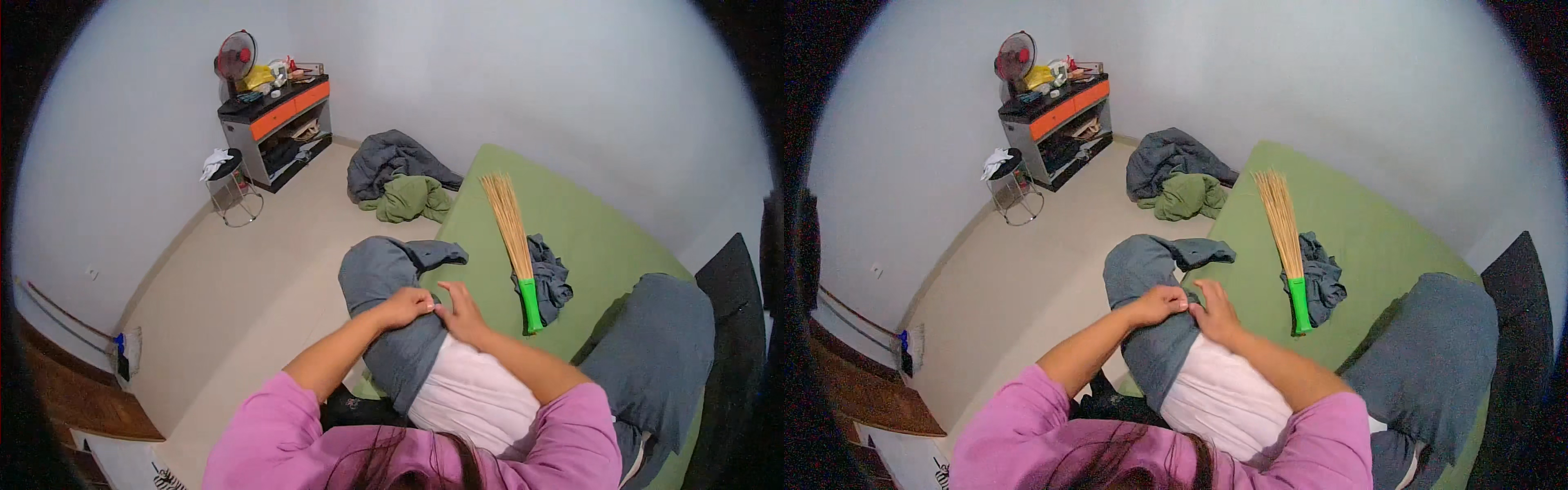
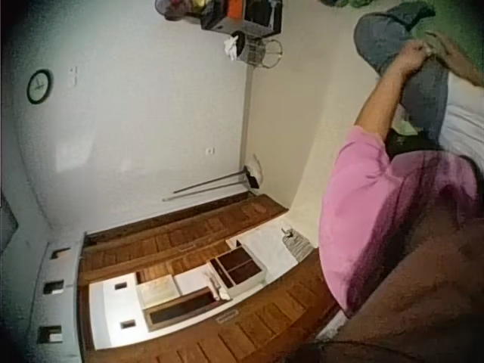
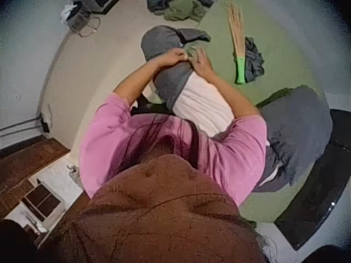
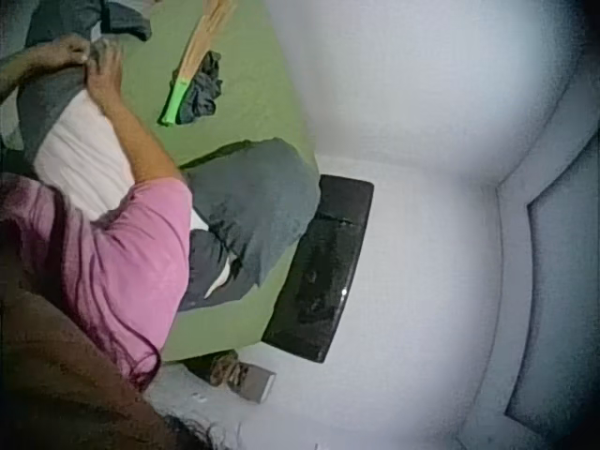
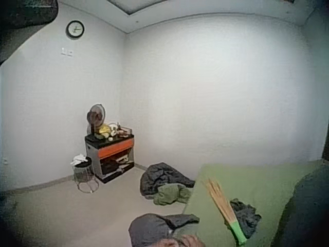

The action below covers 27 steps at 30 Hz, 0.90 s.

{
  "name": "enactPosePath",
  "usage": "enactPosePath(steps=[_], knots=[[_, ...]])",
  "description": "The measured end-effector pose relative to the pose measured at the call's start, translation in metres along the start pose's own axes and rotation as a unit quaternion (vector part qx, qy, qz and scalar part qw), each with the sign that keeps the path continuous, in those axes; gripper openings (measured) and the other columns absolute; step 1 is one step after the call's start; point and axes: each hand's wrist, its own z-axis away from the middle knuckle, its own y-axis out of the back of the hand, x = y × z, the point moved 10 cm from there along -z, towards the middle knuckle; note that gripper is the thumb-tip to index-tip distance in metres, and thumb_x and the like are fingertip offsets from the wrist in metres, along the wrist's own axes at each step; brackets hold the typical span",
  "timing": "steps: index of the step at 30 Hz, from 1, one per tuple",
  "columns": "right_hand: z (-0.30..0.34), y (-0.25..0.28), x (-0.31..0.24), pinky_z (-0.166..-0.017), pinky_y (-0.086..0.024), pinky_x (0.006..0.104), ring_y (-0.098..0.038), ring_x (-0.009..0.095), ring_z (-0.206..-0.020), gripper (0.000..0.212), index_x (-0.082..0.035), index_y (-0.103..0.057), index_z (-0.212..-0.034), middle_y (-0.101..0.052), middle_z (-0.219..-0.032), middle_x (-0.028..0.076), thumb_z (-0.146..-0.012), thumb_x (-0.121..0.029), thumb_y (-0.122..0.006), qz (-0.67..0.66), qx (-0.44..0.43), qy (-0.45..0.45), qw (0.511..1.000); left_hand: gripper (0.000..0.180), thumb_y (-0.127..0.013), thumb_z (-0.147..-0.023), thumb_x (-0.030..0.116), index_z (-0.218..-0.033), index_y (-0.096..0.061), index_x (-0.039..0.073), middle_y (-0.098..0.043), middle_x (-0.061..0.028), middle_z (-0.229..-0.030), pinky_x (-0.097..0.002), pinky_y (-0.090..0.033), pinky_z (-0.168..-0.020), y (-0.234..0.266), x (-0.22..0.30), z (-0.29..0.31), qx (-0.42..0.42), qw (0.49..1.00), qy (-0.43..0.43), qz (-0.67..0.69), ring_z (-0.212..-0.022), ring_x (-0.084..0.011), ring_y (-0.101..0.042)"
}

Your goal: The person sits on a bed and puts a gray pillowcase onto a white pillow. They insert the pillow into the case, adjust the fabric to fit the corners, and smooth the surface. The person then places the finished pillow on the bed.

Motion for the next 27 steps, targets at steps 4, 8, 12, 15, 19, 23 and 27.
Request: enactPosePath(steps=[4, 8, 12, 15, 19, 23, 27], knots=[[-0.039, -0.038, -0.005, -0.099, -0.029, 0.0348, -0.034, 0.032, -0.12, 0.05, -0.001, -0.041, -0.117, -0.038, -0.125, 0.019, -0.068, 0.005, -0.053, -0.112, -0.169, 0.152, 0.967, 0.02, -0.051, -0.086, 0.022, -0.073, -0.049, 0.006, -0.044, 0.0057, -0.07, -0.0208, -0.035, -0.064, 0.003, 0.025, 0.019, 0.022, 0.981, -0.047, 0.186, -0.068, -0.0065, -0.039], [-0.056, -0.063, -0.009, -0.087, -0.041, 0.0333, -0.051, 0.028, -0.104, 0.031, -0.004, -0.056, -0.099, -0.056, -0.107, 0.014, -0.07, 0.004, -0.05, -0.176, -0.162, 0.121, 0.963, 0.018, -0.05, -0.086, 0.021, -0.075, -0.049, 0.006, -0.044, 0.0053, -0.071, -0.0189, -0.034, -0.066, 0.027, 0.011, 0.033, 0.097, 0.978, -0.037, 0.178, -0.07, -0.0051, -0.039], [-0.045, -0.084, 0.053, -0.071, -0.044, 0.0369, -0.056, 0.034, -0.083, 0.018, -0.004, -0.058, -0.088, -0.059, -0.092, 0.018, -0.071, -0.002, -0.053, -0.105, -0.11, -0.009, 0.988, 0.013, -0.051, -0.084, 0.017, -0.086, -0.054, 0.004, -0.054, -0.0037, -0.076, -0.0268, -0.042, -0.069, 0.069, -0.018, 0.06, 0.25, 0.967, 0.006, 0.046, -0.074, -0.0145, -0.052], [-0.036, -0.084, 0.072, -0.067, -0.043, 0.0377, -0.056, 0.036, -0.076, 0.017, -0.004, -0.058, -0.086, -0.058, -0.081, 0.02, -0.076, -0.016, -0.054, -0.105, -0.12, -0.037, 0.986, 0.013, -0.054, -0.081, 0.014, -0.088, -0.055, 0.003, -0.058, -0.0088, -0.081, -0.0307, -0.044, -0.069, 0.105, -0.053, 0.104, 0.446, 0.875, -0.079, -0.167, -0.075, -0.0209, -0.056], [-0.028, -0.094, 0.083, -0.065, -0.043, 0.0354, -0.057, 0.032, -0.074, 0.025, -0.002, -0.058, -0.084, -0.059, -0.078, 0.019, -0.078, -0.026, -0.054, -0.151, -0.186, -0.084, 0.967, 0.015, -0.057, -0.079, 0.015, -0.086, -0.056, 0.002, -0.059, -0.011, -0.085, -0.0324, -0.045, -0.071, 0.099, -0.099, 0.087, 0.427, 0.902, -0.003, -0.064, -0.078, -0.0248, -0.057], [-0.029, -0.089, 0.097, -0.064, -0.042, 0.0344, -0.057, 0.03, -0.069, 0.027, -0.001, -0.058, -0.082, -0.058, -0.077, 0.02, -0.077, -0.028, -0.056, -0.197, -0.148, -0.082, 0.966, 0.012, -0.056, -0.08, 0.015, -0.083, -0.057, 0.003, -0.059, -0.008, -0.083, -0.0294, -0.044, -0.07, 0.102, -0.109, 0.086, 0.368, 0.925, 0.092, -0.021, -0.075, -0.0193, -0.056], [-0.029, -0.081, 0.113, -0.063, -0.042, 0.0338, -0.054, 0.028, -0.066, 0.026, -0.002, -0.055, -0.083, -0.057, -0.074, 0.019, -0.077, -0.026, -0.058, -0.099, -0.159, -0.119, 0.975, 0.009, -0.054, -0.081, 0.012, -0.082, -0.056, 0.003, -0.057, -0.0051, -0.081, -0.0274, -0.042, -0.071, 0.051, -0.095, 0.121, 0.295, 0.95, 0.101, 0.027, -0.076, -0.0139, -0.053]])
